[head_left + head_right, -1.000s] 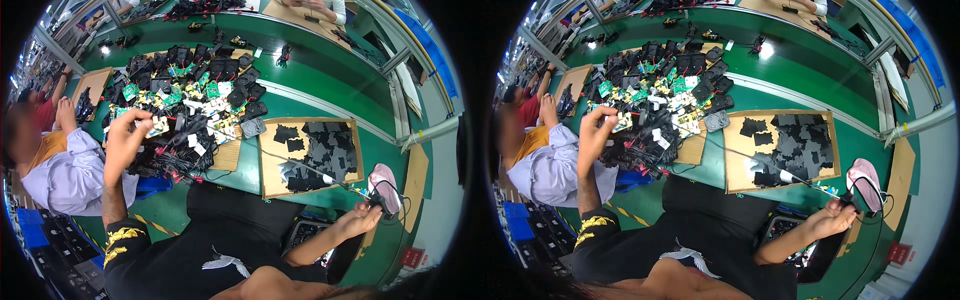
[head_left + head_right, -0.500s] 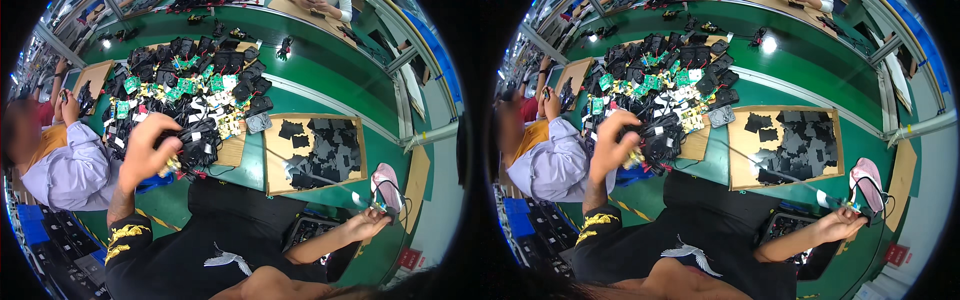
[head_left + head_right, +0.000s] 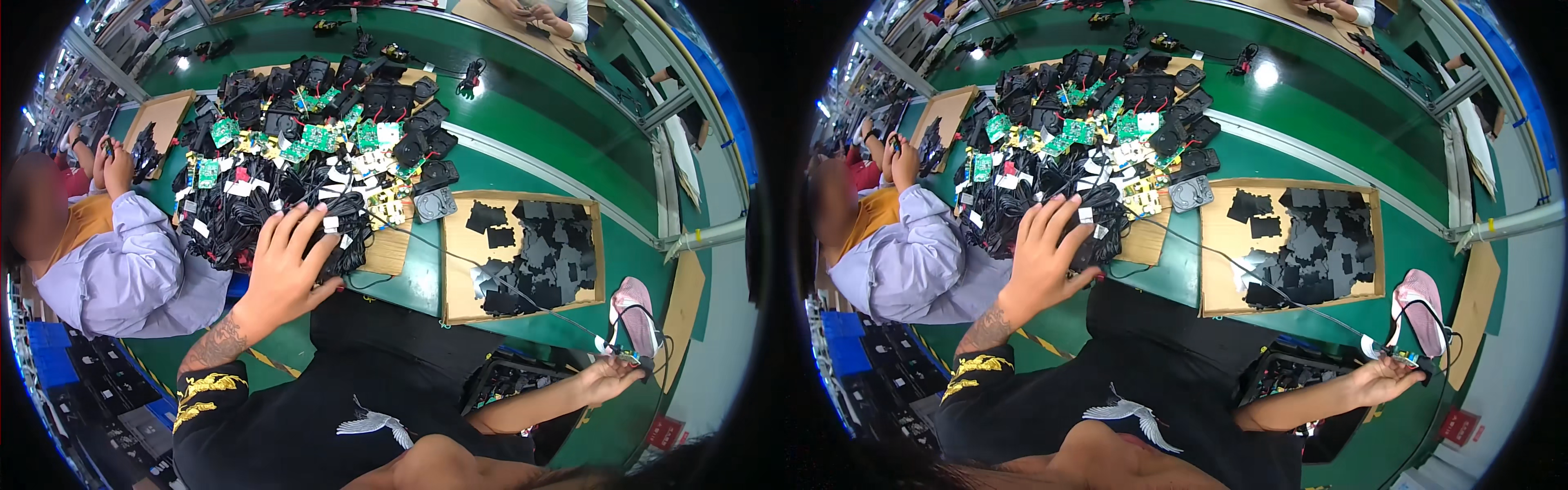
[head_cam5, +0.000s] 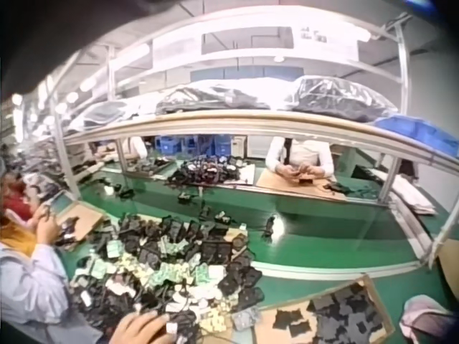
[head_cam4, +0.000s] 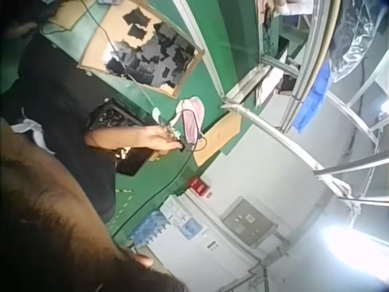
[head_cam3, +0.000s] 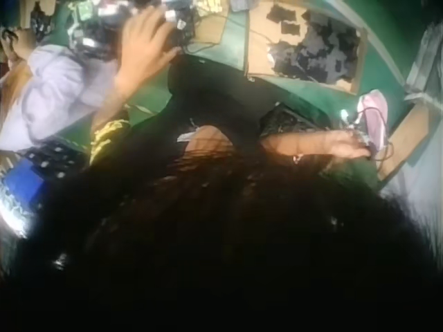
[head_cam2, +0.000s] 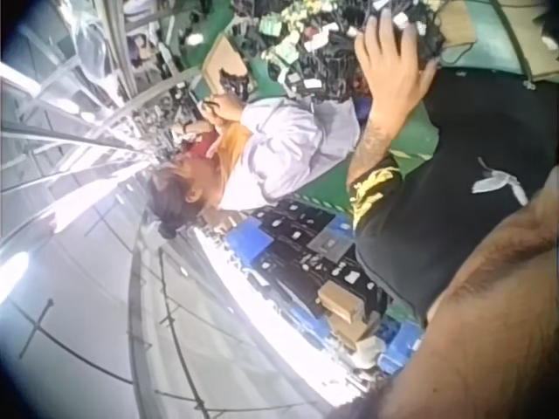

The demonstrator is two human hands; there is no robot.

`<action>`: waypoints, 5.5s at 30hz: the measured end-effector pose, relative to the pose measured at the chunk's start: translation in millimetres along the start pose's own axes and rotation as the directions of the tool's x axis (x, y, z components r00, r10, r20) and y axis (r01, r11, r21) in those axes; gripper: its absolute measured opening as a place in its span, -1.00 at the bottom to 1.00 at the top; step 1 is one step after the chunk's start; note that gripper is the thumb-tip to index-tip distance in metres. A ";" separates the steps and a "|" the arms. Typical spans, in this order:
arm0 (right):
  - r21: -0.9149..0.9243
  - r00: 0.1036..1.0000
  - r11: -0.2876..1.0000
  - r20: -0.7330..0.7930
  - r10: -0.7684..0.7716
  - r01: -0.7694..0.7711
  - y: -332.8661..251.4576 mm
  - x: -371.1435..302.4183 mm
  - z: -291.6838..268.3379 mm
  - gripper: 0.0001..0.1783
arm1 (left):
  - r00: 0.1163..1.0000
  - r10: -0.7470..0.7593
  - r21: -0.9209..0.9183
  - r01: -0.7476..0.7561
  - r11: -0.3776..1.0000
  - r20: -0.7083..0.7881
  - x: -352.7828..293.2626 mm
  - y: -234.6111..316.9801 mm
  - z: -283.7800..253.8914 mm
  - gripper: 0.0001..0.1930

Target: Assembling electronic components onto circuit boards at a manual assembly station.

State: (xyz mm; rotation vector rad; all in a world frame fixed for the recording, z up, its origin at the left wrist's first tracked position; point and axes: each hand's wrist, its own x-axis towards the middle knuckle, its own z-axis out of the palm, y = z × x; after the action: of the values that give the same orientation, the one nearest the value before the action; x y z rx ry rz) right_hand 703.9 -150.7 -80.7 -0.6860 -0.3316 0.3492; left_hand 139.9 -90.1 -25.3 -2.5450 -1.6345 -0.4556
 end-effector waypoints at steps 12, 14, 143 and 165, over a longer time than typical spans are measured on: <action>-0.239 0.979 0.953 -0.035 -0.199 0.185 4.5 -21.0 36.3 -0.62 | 0.973 -0.211 -0.135 0.197 0.971 -0.094 9.5 -28.3 -8.8 -0.48; -0.286 0.974 0.939 -0.062 -0.217 0.191 6.4 -16.7 26.9 -0.65 | 0.931 -0.305 -0.244 0.255 0.936 -0.199 15.8 -41.8 -25.9 -0.51; -0.182 0.980 0.983 0.198 0.001 0.036 30.8 -41.1 38.6 -0.79 | 0.925 -0.286 -0.077 0.276 0.958 -0.249 119.7 -96.9 -63.0 -0.73; -0.480 0.981 0.858 0.145 -0.130 0.184 34.1 12.3 44.6 -0.83 | 0.839 -0.389 -0.298 0.287 0.911 -0.381 82.7 -111.4 -85.6 -0.76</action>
State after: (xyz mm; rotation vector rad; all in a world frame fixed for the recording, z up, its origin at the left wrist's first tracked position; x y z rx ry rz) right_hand 689.8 -96.3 -68.7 -1.1374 -0.5881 0.1407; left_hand 54.1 10.3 70.3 -2.0534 -1.9332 -1.2128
